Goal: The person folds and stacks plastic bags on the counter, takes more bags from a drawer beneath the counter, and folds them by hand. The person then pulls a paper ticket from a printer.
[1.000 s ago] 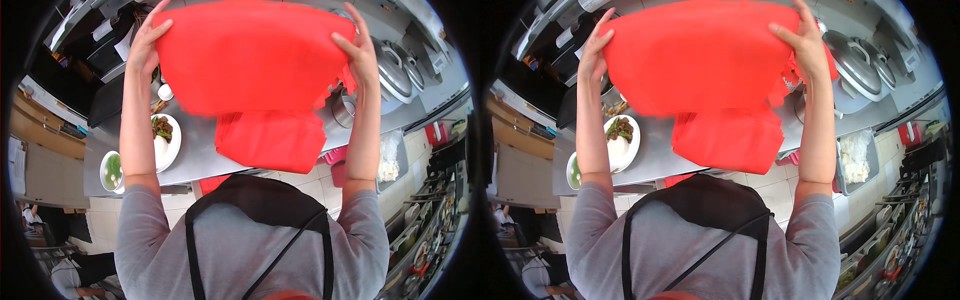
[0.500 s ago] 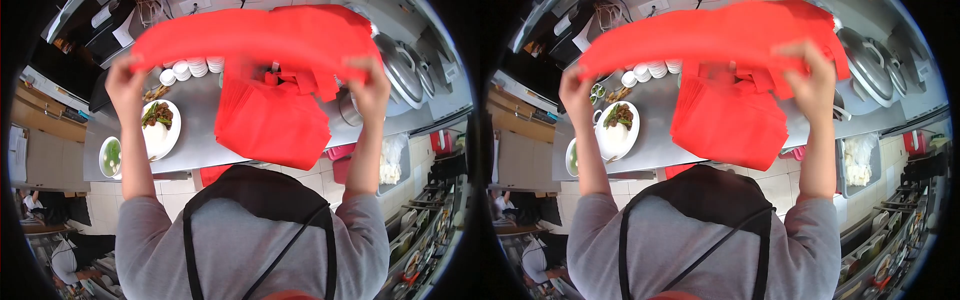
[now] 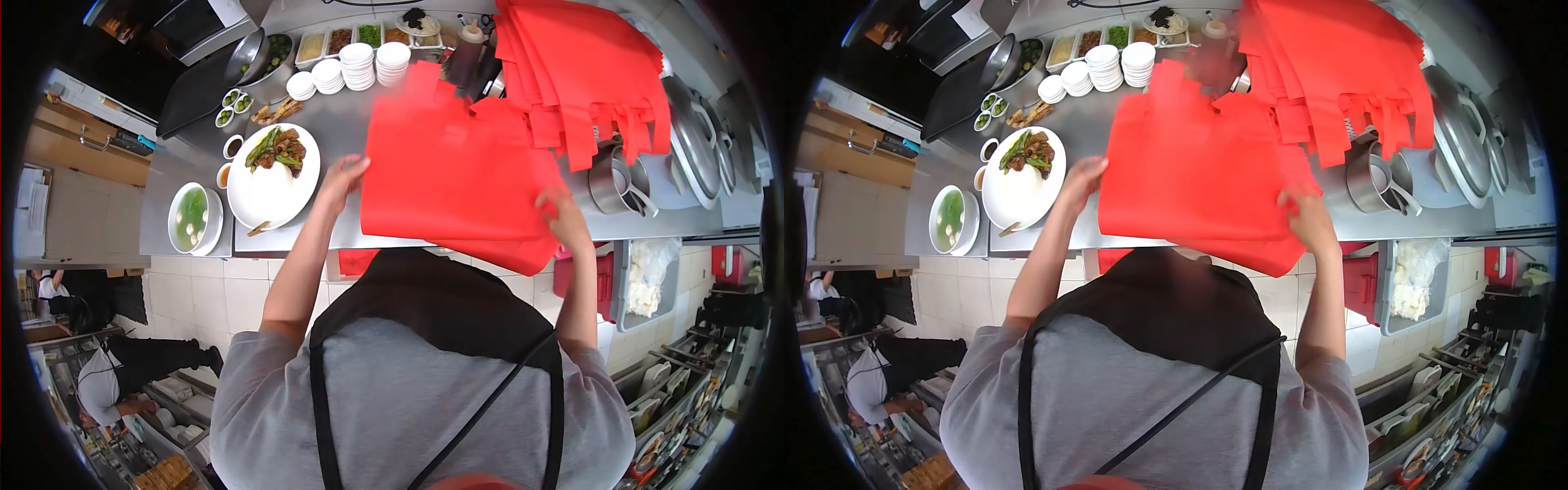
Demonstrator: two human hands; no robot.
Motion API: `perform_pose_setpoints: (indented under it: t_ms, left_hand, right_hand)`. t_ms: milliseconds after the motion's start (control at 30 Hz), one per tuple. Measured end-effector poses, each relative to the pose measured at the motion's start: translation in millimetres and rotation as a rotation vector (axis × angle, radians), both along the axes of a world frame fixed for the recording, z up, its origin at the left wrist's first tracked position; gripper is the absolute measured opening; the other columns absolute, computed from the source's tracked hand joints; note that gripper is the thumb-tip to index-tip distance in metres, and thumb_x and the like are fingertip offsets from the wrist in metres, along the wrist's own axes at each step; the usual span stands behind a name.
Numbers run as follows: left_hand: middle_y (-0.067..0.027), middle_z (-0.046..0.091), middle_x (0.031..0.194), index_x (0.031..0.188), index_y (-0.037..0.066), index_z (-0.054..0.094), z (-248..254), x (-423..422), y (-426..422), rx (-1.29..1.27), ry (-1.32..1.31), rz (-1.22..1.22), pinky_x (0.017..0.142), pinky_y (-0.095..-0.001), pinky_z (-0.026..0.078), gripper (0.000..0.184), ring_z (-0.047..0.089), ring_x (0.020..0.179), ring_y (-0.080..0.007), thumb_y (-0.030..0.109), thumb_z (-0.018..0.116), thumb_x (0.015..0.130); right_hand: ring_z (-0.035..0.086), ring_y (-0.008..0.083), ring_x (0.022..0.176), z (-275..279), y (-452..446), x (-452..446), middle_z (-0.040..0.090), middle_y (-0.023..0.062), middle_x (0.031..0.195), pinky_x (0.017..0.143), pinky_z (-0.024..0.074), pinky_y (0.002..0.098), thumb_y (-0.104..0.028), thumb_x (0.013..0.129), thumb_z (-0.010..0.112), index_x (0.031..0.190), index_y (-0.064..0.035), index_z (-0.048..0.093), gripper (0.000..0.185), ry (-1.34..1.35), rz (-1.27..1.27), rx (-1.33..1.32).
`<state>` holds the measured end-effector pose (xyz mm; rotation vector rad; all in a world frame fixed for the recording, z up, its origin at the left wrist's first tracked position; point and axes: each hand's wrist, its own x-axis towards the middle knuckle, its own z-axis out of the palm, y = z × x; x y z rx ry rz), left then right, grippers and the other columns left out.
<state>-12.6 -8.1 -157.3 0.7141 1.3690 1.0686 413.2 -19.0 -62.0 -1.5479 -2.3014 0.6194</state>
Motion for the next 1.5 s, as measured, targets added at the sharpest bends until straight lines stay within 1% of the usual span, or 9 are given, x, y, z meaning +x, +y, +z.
perform_pose_setpoints:
  t_ms: [100,200,300,367,533,700,900,1200,1500]
  left_hand:
    - [-0.0117,0.06,0.099,0.113,0.0,0.047,16,3,52,-0.038,-0.1,-0.068,0.07,-0.0288,0.048,0.051,0.06,0.085,-0.0186,0.028,0.068,0.076]
    - [-0.0109,0.057,0.11,0.119,0.0,0.045,10,16,80,-0.021,-0.451,-0.166,0.083,-0.0345,0.045,0.047,0.057,0.098,-0.0211,0.014,0.065,0.079]
    - [-0.0115,0.058,0.109,0.114,0.0,0.052,37,47,66,0.238,-0.202,0.066,0.085,-0.0333,0.044,0.039,0.056,0.1,-0.0217,-0.001,0.06,0.076]
    - [-0.0111,0.058,0.108,0.104,0.002,0.06,49,56,47,0.634,0.662,-0.079,0.084,-0.0312,0.045,0.034,0.056,0.099,-0.0216,-0.008,0.056,0.072]
    - [-0.0148,0.06,0.107,0.095,0.003,0.066,62,70,26,0.914,0.828,-0.108,0.073,-0.0316,0.046,0.041,0.054,0.08,-0.0269,-0.013,0.054,0.059]
    - [-0.0146,0.059,0.109,0.094,0.006,0.067,68,73,22,0.903,0.798,-0.137,0.077,-0.033,0.046,0.044,0.054,0.087,-0.0289,-0.014,0.052,0.057]
    - [-0.013,0.061,0.106,0.092,0.006,0.067,70,72,24,0.89,0.705,-0.11,0.08,-0.0312,0.044,0.043,0.054,0.086,-0.0277,-0.014,0.052,0.058]
    - [-0.0101,0.062,0.106,0.094,0.004,0.067,74,71,19,0.893,0.616,-0.077,0.077,-0.0281,0.043,0.036,0.053,0.086,-0.0217,-0.012,0.053,0.065]
    - [-0.0104,0.062,0.104,0.098,0.002,0.065,75,70,13,0.864,0.572,-0.126,0.079,-0.0265,0.042,0.034,0.053,0.088,-0.0195,-0.012,0.052,0.069]
  right_hand:
    - [0.058,0.023,0.091,9,35,-63,0.059,0.0079,0.097,0.077,0.0461,0.0323,-0.002,0.072,0.063,0.088,-0.0024,0.056,0.017,0.362,-0.023,0.183]
    - [0.059,0.0193,0.084,-31,66,-138,0.061,0.0072,0.091,0.074,0.0474,0.0315,-0.013,0.075,0.065,0.093,-0.0042,0.058,0.021,0.58,-0.018,-0.078]
    - [0.059,0.0149,0.085,-55,88,-196,0.059,0.0085,0.094,0.07,0.0499,0.0276,-0.017,0.081,0.063,0.107,-0.0025,0.053,0.031,0.793,-0.099,-0.314]
    - [0.059,0.015,0.084,-29,81,-217,0.059,0.0086,0.093,0.069,0.0509,0.0283,-0.018,0.082,0.062,0.107,-0.0014,0.052,0.032,0.838,-0.195,-0.361]
    - [0.06,0.0153,0.083,-20,80,-218,0.059,0.0072,0.094,0.065,0.0529,0.0302,-0.02,0.083,0.061,0.106,-0.0005,0.049,0.032,0.868,-0.311,-0.383]
    - [0.06,0.0133,0.082,-10,73,-213,0.059,0.0042,0.094,0.066,0.0532,0.0297,-0.013,0.082,0.062,0.1,-0.0046,0.053,0.022,1.325,-0.375,-0.448]
    - [0.055,0.0133,0.09,-27,65,-211,0.059,0.0048,0.092,0.082,0.042,0.0271,-0.008,0.078,0.064,0.091,-0.003,0.055,0.016,1.23,-0.167,0.088]
    - [0.053,0.0128,0.087,-11,53,-214,0.058,0.0043,0.088,0.081,0.0419,0.0262,0.005,0.072,0.063,0.104,-0.0056,0.046,0.038,1.381,-0.051,0.113]
    - [0.054,0.0118,0.086,-3,51,-210,0.058,0.0047,0.095,0.08,0.0424,0.0254,-0.002,0.078,0.06,0.099,-0.0017,0.056,0.021,1.269,-0.07,0.089]
